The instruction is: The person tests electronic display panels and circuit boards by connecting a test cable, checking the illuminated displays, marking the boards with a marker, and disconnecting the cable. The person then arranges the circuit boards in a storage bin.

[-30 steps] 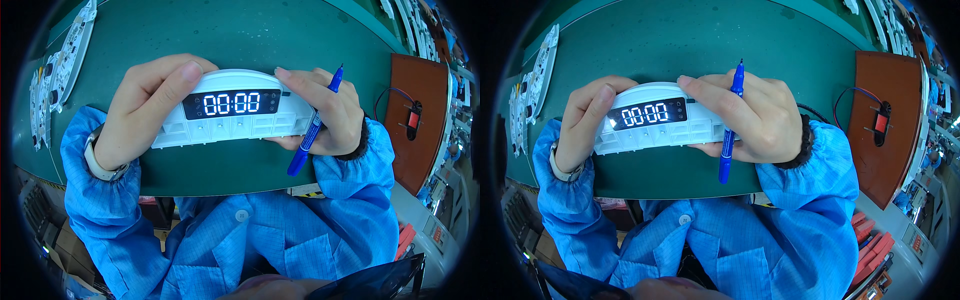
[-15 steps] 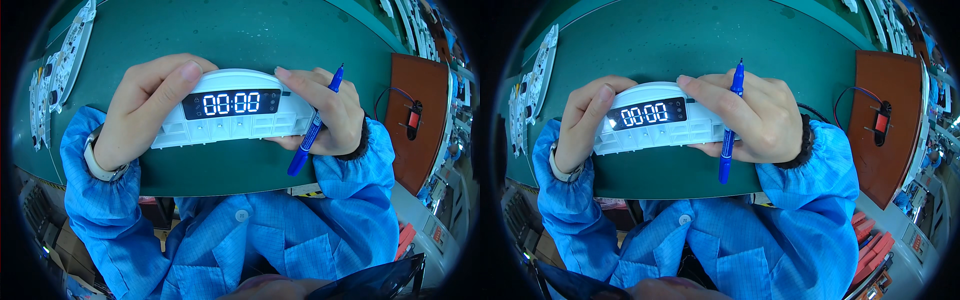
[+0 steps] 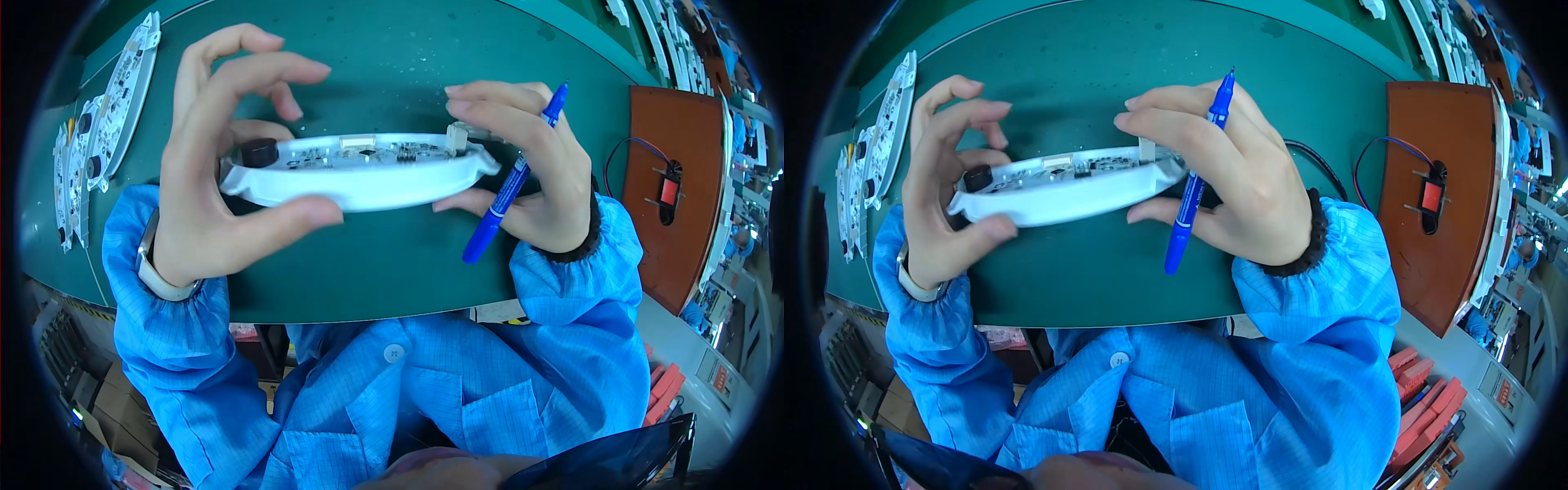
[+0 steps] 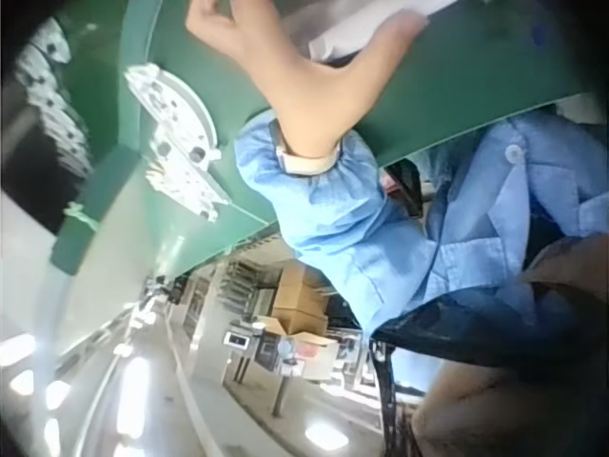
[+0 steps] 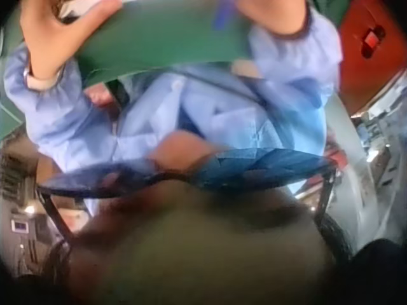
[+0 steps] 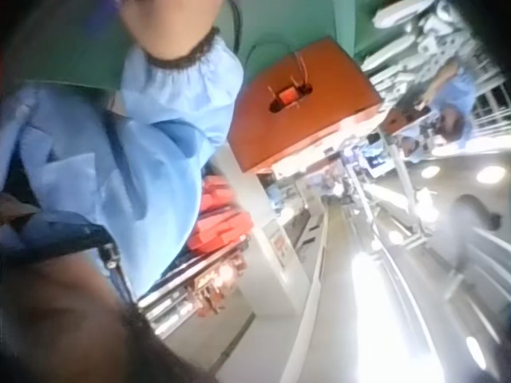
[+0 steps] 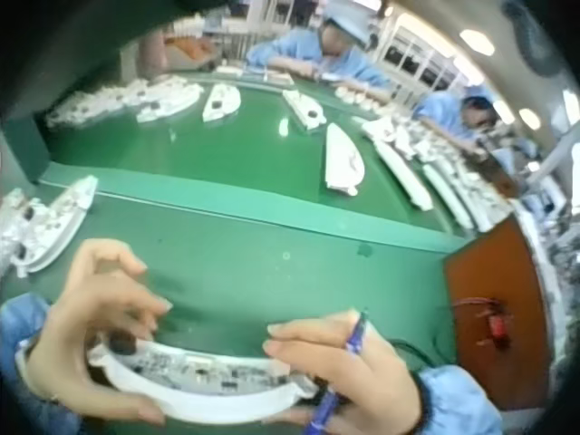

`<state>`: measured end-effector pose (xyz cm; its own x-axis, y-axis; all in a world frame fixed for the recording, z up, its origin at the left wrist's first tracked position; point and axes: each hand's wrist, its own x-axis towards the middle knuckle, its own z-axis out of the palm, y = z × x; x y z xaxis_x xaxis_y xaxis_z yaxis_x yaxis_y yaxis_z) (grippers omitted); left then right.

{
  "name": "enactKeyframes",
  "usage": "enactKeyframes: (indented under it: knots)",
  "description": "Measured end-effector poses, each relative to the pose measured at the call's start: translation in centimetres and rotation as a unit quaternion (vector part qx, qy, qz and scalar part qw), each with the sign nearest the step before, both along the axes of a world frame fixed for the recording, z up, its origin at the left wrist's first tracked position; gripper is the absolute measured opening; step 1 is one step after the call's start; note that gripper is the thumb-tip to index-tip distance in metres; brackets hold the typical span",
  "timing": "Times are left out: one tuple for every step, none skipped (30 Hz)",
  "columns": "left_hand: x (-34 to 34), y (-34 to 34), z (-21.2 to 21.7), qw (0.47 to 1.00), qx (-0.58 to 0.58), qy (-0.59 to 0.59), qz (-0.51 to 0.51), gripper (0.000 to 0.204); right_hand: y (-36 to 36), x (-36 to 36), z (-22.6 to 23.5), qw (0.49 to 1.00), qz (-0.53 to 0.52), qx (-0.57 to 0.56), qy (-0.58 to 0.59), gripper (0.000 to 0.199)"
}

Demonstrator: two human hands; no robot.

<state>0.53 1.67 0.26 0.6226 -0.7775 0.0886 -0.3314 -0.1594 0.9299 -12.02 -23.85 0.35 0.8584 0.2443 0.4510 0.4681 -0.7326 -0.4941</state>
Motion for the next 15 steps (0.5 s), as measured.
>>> enactKeyframes:
  knots:
    - [0.2,0.0,0.1,0.992,0.008,-0.119,-0.036,0.076,0.0,0.0,0.2,0.999,0.009,0.036,0.025,0.058]
    - [0.2,-0.2,0.2,0.975,-0.002,-0.212,-0.063,0.075,-0.1,0.0,0.5,0.998,0.012,0.054,0.036,0.057]
    - [0.1,-0.4,0.2,0.96,-0.016,-0.268,-0.077,0.074,-0.1,-0.1,0.7,0.996,0.016,0.071,0.047,0.057]
    - [0.0,-0.6,0.3,0.957,-0.016,-0.277,-0.089,0.074,-0.1,-0.1,0.9,0.995,0.053,0.059,0.062,0.058]
    - [-0.3,-0.8,0.2,0.955,0.001,-0.278,-0.106,0.072,-0.2,-0.1,1.0,0.992,0.086,0.047,0.075,0.059]
    - [-0.7,-1.0,0.2,0.949,0.015,-0.288,-0.124,0.071,0.1,-0.4,1.1,0.991,0.082,0.052,0.097,0.052]
    - [-1.2,-1.2,0.2,0.958,0.027,-0.249,-0.143,0.072,0.1,-0.4,1.1,0.991,0.08,0.051,0.095,0.052]
    - [-1.6,-1.3,0.3,0.957,0.026,-0.25,-0.145,0.072,0.3,-0.5,1.0,0.992,0.082,0.042,0.092,0.049]
    - [-2.0,-1.5,0.3,0.943,0.073,-0.282,-0.157,0.074,0.3,-0.5,1.0,0.992,0.082,0.034,0.088,0.045]
    - [-2.3,-1.6,0.4,0.926,0.122,-0.315,-0.167,0.076,0.2,-0.6,1.0,0.992,0.079,0.034,0.087,0.045]
    - [-2.6,-1.8,0.3,0.928,0.118,-0.319,-0.156,0.079,0.0,-0.7,1.2,0.994,0.05,0.014,0.094,0.038]
    - [-2.7,-2.0,0.3,0.927,0.116,-0.32,-0.158,0.079,-0.3,-0.8,1.3,0.995,0.021,-0.006,0.102,0.03]
    - [-2.8,-2.1,0.3,0.927,0.124,-0.323,-0.145,0.079,-0.5,-0.9,1.4,0.995,0.018,-0.008,0.1,0.03]
    - [-2.9,-2.2,0.3,0.927,0.132,-0.325,-0.132,0.079,-0.7,-1.0,1.5,0.992,0.012,-0.064,0.108,0.026]
    - [-2.9,-2.3,0.3,0.927,0.131,-0.326,-0.134,0.079,-0.8,-1.1,1.5,0.986,0.005,-0.119,0.115,0.023]
